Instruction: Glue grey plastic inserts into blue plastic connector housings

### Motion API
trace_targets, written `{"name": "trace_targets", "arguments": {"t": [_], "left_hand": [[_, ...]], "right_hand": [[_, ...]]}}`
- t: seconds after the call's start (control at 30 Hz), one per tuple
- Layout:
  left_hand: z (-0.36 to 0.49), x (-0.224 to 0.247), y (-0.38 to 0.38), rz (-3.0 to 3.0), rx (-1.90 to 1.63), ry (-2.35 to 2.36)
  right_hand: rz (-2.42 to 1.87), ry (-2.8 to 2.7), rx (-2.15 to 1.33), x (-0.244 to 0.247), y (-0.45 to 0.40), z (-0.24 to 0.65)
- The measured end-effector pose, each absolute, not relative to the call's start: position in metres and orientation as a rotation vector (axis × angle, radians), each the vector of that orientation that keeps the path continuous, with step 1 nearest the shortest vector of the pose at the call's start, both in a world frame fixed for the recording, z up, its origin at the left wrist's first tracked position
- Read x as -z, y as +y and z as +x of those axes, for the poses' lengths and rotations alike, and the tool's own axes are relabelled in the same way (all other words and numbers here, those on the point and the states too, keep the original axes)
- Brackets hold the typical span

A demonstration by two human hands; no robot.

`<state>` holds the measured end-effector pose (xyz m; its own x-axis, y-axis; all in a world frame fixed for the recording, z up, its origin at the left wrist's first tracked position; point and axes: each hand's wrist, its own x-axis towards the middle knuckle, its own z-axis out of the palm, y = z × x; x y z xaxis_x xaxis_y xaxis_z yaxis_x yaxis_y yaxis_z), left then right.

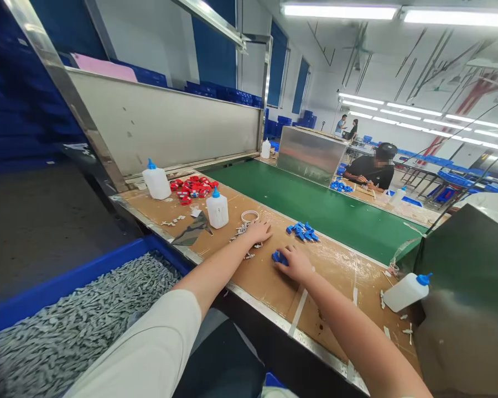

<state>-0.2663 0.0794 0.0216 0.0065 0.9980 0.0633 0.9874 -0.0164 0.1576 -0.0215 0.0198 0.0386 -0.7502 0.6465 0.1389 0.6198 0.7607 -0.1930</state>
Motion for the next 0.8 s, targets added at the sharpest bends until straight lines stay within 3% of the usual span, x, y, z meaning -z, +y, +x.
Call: {"name": "trace_targets", "arguments": {"t": [0.13, 0.33, 0.57, 0.8], "left_hand": [[-0.268, -0.022, 0.06, 2.299, -0.278, 2.04], [-0.295, -0.015, -0.002, 2.287, -0.37, 2.044], [-0.286, 0.009, -0.034, 2.033, -0.435, 2.308], [-0.318, 0.005, -0.037, 2.189, -0.56, 2.283]], "right_hand": [[-0.801, -2.853, -0.238, -0.051, 0.018, -0.002], [-0.896, -2.634, -0.34, -0.052, 0.037, 0.014], [-1.09, -2.665, -0.509, -0.04, 0.094, -0.092], [-0.612, -2.994, -0.543, -0.023, 0.121, -0.14]]}}
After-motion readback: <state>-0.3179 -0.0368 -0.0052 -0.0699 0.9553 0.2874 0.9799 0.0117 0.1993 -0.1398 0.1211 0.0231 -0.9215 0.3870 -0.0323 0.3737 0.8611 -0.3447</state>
